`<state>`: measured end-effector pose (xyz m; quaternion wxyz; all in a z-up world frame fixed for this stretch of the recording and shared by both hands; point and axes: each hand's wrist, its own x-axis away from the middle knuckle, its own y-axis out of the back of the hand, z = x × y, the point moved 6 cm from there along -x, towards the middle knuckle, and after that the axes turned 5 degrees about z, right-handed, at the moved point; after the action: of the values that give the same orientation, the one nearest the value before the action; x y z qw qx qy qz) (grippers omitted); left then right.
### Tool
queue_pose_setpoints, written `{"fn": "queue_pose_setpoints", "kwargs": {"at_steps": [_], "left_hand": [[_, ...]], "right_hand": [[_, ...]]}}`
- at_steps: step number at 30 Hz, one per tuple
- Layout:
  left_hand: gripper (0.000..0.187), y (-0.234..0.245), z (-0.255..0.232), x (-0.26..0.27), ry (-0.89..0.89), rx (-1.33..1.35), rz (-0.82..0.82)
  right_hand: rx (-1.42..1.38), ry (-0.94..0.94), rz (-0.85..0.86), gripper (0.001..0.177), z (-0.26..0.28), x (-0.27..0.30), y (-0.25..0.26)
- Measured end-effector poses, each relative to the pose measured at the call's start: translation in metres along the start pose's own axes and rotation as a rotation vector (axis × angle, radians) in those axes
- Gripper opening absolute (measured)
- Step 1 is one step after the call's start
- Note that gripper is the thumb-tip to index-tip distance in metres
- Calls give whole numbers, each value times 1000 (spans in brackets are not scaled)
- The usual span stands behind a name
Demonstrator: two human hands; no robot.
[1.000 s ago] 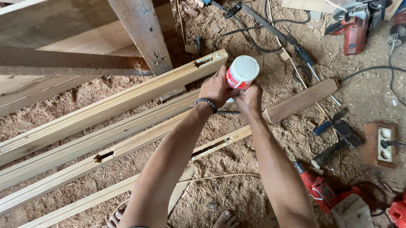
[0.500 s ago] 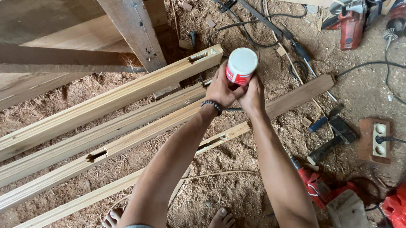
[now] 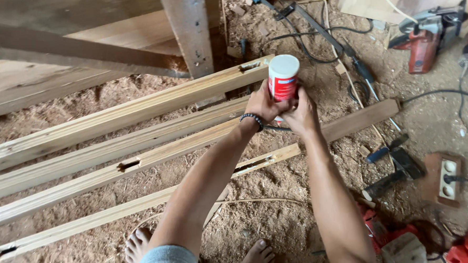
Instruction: The person applies glue from a bottle into the pre-cut slots and joints of several wooden boards, then aligns the boards together on the floor.
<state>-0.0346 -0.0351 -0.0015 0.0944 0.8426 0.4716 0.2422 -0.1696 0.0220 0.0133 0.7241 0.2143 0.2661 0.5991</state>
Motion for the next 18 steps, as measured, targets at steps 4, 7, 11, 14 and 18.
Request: {"fn": "queue_pose_setpoints", "kwargs": {"at_steps": [4, 7, 11, 14, 18], "left_hand": [[73, 35, -1, 25, -66, 79, 6], [67, 77, 7, 47, -102, 107, -43], [73, 145, 60, 78, -138, 194, -207], [79, 200, 104, 122, -100, 187, -360], [74, 247, 154, 187, -92, 305, -533]], "right_hand": [[-91, 30, 89, 62, 34, -5, -6], [-251, 66, 177, 59, 53, -17, -46], [-445, 143, 401, 66, 114, -29, -131], [-408, 224, 521, 65, 168, -24, -187], [-411, 249, 661, 64, 234, 2, -262]]}}
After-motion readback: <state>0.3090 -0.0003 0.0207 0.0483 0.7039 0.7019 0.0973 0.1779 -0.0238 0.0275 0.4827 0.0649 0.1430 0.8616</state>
